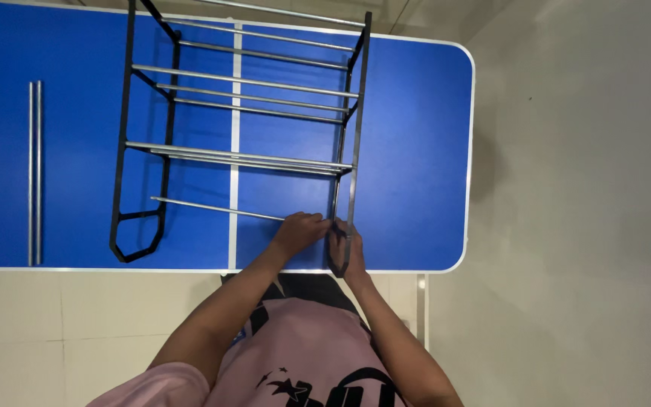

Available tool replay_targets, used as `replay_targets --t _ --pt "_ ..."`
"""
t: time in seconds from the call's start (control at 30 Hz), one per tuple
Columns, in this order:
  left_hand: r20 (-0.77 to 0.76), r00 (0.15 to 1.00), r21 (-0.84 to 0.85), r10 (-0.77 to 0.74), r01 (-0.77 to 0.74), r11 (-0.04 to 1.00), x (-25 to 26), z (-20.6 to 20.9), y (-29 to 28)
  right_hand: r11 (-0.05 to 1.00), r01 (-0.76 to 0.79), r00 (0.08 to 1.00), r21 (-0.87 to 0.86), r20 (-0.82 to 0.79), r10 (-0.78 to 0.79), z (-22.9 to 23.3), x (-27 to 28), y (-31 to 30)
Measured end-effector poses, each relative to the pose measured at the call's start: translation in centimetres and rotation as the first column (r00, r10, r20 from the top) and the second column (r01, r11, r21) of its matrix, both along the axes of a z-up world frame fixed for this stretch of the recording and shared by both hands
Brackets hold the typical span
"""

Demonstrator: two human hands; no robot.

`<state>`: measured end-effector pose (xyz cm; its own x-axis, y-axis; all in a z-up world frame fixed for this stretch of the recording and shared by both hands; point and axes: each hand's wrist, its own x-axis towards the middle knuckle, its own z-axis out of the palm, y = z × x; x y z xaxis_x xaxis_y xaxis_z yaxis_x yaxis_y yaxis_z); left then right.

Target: The person assembles a metal dish rack by inserting multiple horizontal rods into the side frames on a blue table. The person repeatedly picks up rods, aligns them, and slides them into place, progressively building the rack structure.

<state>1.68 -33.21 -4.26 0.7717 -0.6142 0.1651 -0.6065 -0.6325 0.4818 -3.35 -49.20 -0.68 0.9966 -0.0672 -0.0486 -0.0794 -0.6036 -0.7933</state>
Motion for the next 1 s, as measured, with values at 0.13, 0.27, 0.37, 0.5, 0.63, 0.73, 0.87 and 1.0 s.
replay_targets --t 0.13,0.27,0.37,0.5,0.63,0.73,0.87,1.0 --pt "0.03 0.999 0.022 0.017 -0.018 1.0 0.2 -0.3 -0.2 1.0 -0.026 0.999 -0.003 0.027 0.026 0.5 0.2 0.1" --pt "0.033 0.999 0.033 0.013 -0.014 0.999 0.3 -0.4 -0.1 1.0 -0.019 0.999 -0.012 0.029 0.02 1.0 0.3 0.2" --pt "0.048 0.999 0.04 0.017 -0.019 0.999 -0.1 -0.6 -0.1 1.0 -0.019 1.0 -0.011 0.006 0.019 1.3 0.0 0.3" --pt "0.031 0.999 0.019 0.028 -0.029 0.999 0.1 -0.6 0.0 0.999 -0.016 1.0 -0.041 0.014 0.016 1.7 0.2 0.6" --pt "-0.013 1.0 0.076 0.027 -0.026 0.997 0.2 -0.5 -0.1 1.0 -0.004 1.0 -0.01 0.005 0.004 2.0 0.2 0.7" --pt "-0.025 0.999 0.089 0.035 -0.032 0.995 0.1 -0.5 -0.2 1.0 0.01 1.0 -0.013 -0.013 -0.01 1.9 0.2 0.6" --pt "-0.034 0.999 0.097 0.033 -0.029 0.995 0.3 -0.4 0.0 1.0 0.014 0.999 -0.005 -0.038 -0.014 1.9 0.2 0.5" --pt "-0.015 1.0 0.097 0.02 -0.018 0.995 0.5 0.4 0.4 1.0 0.019 0.999 0.009 -0.028 -0.019 1.9 0.0 0.4"
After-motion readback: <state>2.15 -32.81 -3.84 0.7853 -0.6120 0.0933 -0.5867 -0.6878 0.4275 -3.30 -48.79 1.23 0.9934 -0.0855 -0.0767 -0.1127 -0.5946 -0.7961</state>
